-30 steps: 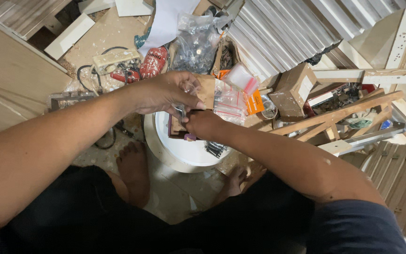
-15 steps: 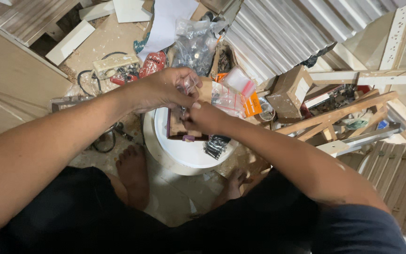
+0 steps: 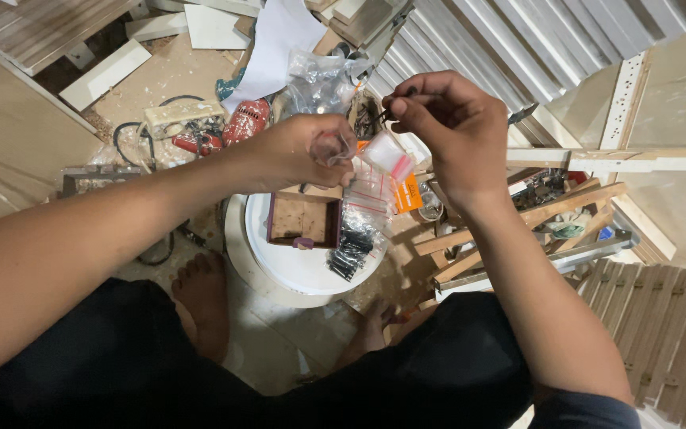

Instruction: The person sits on the floor and repeatedly picks up small screws from a wooden box, places them into a clear plastic bag, and then returns the bag to the box. The person handles the screws and bags by hand.

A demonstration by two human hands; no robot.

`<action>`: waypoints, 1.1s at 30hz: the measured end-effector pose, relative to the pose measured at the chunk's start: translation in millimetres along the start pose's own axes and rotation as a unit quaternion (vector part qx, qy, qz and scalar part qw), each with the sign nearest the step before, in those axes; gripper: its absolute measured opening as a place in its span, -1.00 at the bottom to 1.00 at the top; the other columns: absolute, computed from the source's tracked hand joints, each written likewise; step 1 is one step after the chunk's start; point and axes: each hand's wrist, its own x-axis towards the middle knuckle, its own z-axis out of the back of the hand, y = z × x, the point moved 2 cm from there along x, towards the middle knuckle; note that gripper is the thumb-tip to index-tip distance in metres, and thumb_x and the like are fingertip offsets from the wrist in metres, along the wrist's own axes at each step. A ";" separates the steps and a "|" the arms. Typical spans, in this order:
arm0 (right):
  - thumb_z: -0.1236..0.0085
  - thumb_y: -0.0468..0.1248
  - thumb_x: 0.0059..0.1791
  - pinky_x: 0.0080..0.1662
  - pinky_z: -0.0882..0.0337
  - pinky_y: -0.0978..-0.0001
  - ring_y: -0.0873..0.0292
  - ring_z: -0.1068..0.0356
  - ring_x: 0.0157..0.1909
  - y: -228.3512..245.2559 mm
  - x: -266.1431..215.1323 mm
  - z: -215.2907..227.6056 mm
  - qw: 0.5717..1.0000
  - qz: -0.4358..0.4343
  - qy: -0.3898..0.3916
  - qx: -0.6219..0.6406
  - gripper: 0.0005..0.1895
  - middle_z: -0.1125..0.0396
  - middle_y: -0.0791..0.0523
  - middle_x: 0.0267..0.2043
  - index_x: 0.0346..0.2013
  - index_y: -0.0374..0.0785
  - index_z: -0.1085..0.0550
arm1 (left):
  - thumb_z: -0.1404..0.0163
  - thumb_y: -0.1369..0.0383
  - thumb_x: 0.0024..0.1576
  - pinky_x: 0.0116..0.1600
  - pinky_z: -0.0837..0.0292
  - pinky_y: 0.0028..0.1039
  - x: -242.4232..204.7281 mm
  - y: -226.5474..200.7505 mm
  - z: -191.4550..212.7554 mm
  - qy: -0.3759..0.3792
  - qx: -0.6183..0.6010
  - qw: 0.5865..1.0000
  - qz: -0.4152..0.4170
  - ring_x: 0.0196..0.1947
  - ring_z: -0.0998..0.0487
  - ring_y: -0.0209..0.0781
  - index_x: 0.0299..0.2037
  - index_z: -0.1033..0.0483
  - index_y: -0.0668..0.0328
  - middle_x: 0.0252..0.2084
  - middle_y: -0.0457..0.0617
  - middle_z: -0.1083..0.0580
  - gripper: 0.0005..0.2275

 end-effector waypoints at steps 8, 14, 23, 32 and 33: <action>-0.33 -0.46 0.13 0.06 -0.62 0.50 0.26 -0.54 -0.05 18.0 -15.2 -11.3 0.997 0.049 0.065 -0.017 -0.86 -0.54 0.05 -0.08 -0.01 -0.36 -0.57 | -0.23 0.48 0.18 0.16 -0.49 -0.56 10.2 -7.6 -20.6 0.017 -0.011 0.997 -0.070 -0.01 -0.50 -0.44 0.11 -0.48 0.10 -0.15 -0.23 -0.46 -0.68; -0.32 -0.40 0.14 0.06 -0.69 0.47 0.20 -0.61 -0.05 33.7 -17.5 -10.0 0.994 0.053 0.076 -0.054 -0.86 -0.58 0.01 -0.07 -0.02 -0.35 -0.61 | -0.23 0.52 0.19 -0.04 -0.40 -0.60 12.5 -9.6 -22.1 0.021 -0.013 0.994 -0.111 -0.14 -0.49 -0.44 0.04 -0.49 0.12 -0.21 -0.23 -0.47 -0.74; -0.30 -0.39 0.16 0.14 -0.62 0.42 0.15 -0.57 0.06 31.5 -14.0 -6.4 0.991 0.100 0.083 -0.043 -0.88 -0.54 -0.01 0.00 0.00 -0.34 -0.62 | -0.22 0.53 0.19 -0.09 -0.42 -0.58 10.0 -13.9 -19.9 0.024 -0.043 0.992 -0.118 -0.18 -0.51 -0.43 0.10 -0.45 0.12 -0.23 -0.21 -0.48 -0.68; -0.35 -0.34 0.17 -0.09 -0.44 0.51 0.35 -0.44 -0.14 28.7 -17.4 -16.3 0.980 0.129 0.071 -0.137 -0.87 -0.54 0.17 -0.10 -0.04 -0.23 -0.55 | -0.18 0.57 0.17 0.09 -0.37 -0.62 12.4 -9.7 -20.3 0.018 -0.035 0.989 -0.144 -0.04 -0.48 -0.49 0.14 -0.48 0.11 -0.13 -0.26 -0.49 -0.66; -0.35 -0.31 0.17 -0.13 -0.38 0.52 0.36 -0.46 -0.15 32.0 -17.9 -17.7 0.972 0.148 0.076 -0.163 -0.88 -0.59 0.17 -0.08 -0.04 -0.22 -0.56 | -0.17 0.57 0.17 0.13 -0.38 -0.61 12.3 -10.4 -20.2 0.015 -0.019 0.987 -0.157 -0.01 -0.49 -0.49 0.11 -0.48 0.11 -0.11 -0.26 -0.50 -0.68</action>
